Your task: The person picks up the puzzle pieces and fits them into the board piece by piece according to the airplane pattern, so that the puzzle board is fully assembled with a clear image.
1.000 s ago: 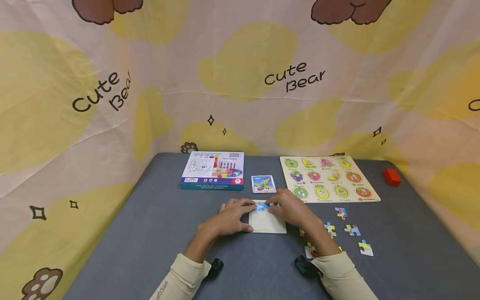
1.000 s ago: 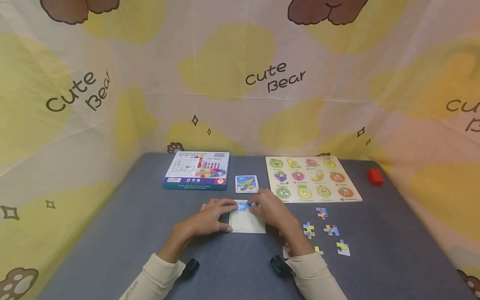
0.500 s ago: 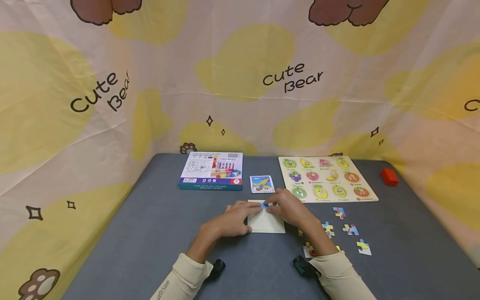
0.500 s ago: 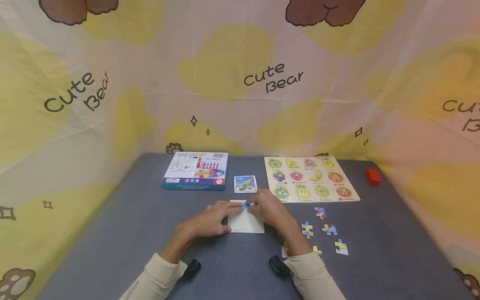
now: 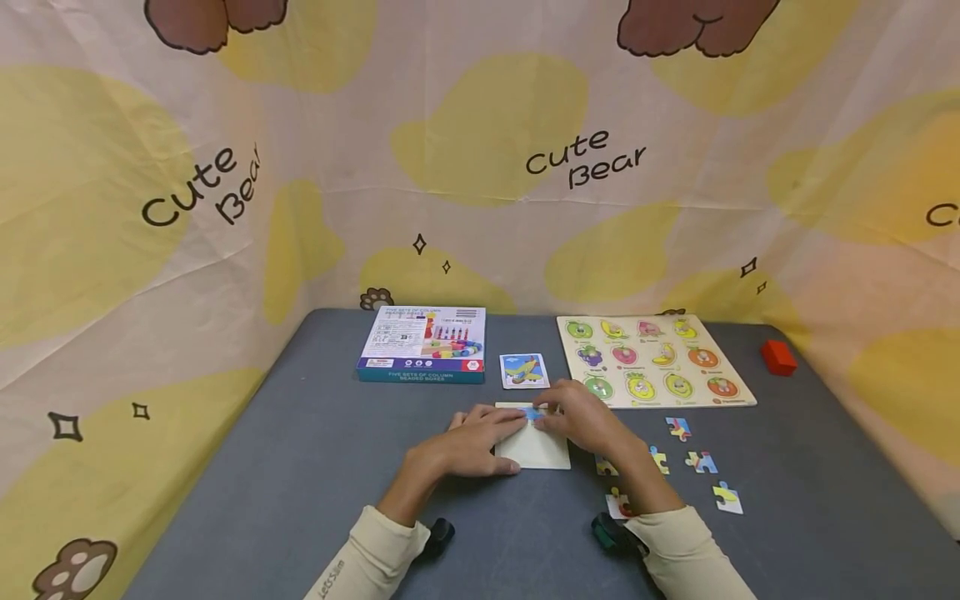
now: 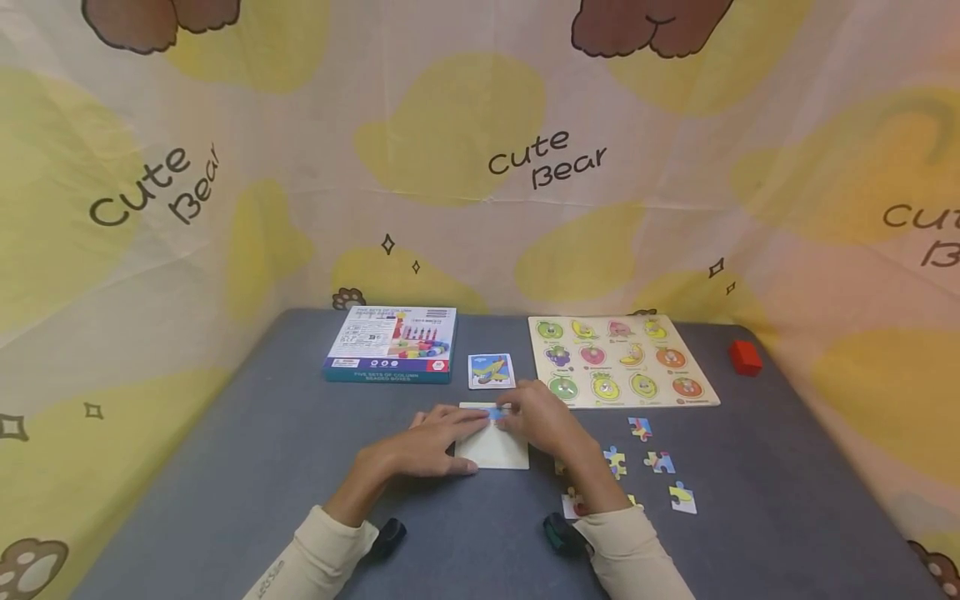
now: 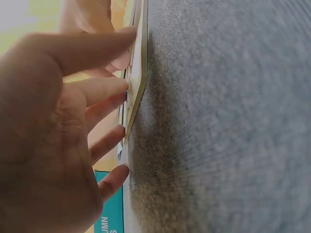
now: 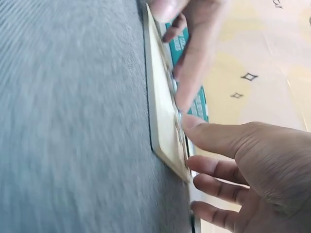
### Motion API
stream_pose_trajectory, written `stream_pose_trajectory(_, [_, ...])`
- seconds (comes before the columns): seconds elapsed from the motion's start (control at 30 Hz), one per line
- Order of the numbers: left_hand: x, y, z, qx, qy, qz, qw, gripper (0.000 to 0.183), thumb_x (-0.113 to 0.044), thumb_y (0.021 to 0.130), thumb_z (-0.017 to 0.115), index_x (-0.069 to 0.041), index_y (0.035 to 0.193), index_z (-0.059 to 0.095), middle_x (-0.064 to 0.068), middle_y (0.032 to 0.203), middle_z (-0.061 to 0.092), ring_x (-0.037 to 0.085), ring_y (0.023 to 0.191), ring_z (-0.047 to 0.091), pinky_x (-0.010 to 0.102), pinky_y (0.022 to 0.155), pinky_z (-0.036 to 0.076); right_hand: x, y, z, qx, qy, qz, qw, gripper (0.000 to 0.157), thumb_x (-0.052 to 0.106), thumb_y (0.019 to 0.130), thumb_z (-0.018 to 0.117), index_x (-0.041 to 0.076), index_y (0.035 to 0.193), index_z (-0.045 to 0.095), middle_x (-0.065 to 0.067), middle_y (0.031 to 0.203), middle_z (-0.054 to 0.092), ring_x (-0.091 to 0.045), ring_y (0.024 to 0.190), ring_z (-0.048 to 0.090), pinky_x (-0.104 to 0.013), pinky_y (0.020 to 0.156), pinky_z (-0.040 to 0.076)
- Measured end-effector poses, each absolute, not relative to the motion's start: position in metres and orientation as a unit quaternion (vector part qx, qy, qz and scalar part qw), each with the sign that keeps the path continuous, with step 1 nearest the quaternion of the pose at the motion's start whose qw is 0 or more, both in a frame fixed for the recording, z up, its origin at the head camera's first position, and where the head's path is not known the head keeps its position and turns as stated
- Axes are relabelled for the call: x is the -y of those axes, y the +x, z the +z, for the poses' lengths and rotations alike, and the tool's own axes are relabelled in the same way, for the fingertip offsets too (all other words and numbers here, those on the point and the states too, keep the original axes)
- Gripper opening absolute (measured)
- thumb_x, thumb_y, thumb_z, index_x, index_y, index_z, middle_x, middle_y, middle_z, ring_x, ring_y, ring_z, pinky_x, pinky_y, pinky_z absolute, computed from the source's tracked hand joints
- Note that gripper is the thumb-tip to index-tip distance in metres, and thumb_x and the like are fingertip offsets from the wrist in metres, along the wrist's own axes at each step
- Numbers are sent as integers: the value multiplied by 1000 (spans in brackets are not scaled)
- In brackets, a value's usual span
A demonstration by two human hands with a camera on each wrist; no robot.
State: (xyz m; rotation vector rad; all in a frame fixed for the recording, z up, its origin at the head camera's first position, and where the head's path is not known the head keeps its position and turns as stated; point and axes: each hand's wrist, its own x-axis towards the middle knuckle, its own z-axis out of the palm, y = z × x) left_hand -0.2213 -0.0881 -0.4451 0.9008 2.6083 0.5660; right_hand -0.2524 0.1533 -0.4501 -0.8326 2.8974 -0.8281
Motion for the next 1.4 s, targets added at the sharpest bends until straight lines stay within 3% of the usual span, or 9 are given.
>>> stream_pose_trajectory(0.2, [92, -221, -446, -913, 330, 187, 148, 68, -36, 104, 68, -18, 164, 43, -3, 171, 35, 28, 149, 33, 53, 108, 30, -176, -252, -450, -921, -268, -284, 4, 25, 16, 95, 81, 5, 118, 79, 0, 94, 68, -18, 87, 59, -37, 79, 48])
stream_pose_trajectory(0.8, [95, -221, -446, -910, 340, 189, 142, 68, -33, 103, 70, -17, 163, 43, 0, 171, 35, 29, 150, 33, 55, 106, 30, -276, -223, -445, -951, -209, -224, -38, 26, 19, 90, 86, 9, 113, 80, 1, 101, 71, -23, 98, 61, -53, 91, 49])
stream_pose_trajectory(0.97, [93, -220, -445, -910, 339, 192, 146, 68, -33, 103, 70, -16, 164, 43, -1, 171, 35, 29, 150, 33, 55, 105, 30, -298, -216, -445, -958, -188, -214, -43, 27, 19, 90, 86, 7, 114, 80, 2, 98, 69, -22, 94, 59, -46, 85, 49])
stream_pose_trajectory(1.07, [92, -219, -444, -910, 337, 190, 148, 69, -33, 103, 70, -17, 164, 43, -1, 171, 35, 29, 150, 33, 54, 105, 30, -310, -212, -445, -960, -177, -214, -42, 29, 18, 90, 85, 5, 116, 79, 0, 97, 67, -21, 91, 57, -44, 80, 47])
stream_pose_trajectory(1.4, [90, -220, -446, -913, 335, 183, 145, 70, -34, 103, 70, -17, 164, 42, -2, 172, 35, 28, 149, 33, 52, 106, 30, -340, -211, -446, -966, -159, -202, -14, 32, 11, 90, 82, 0, 119, 76, -11, 107, 71, -29, 98, 63, -55, 87, 49])
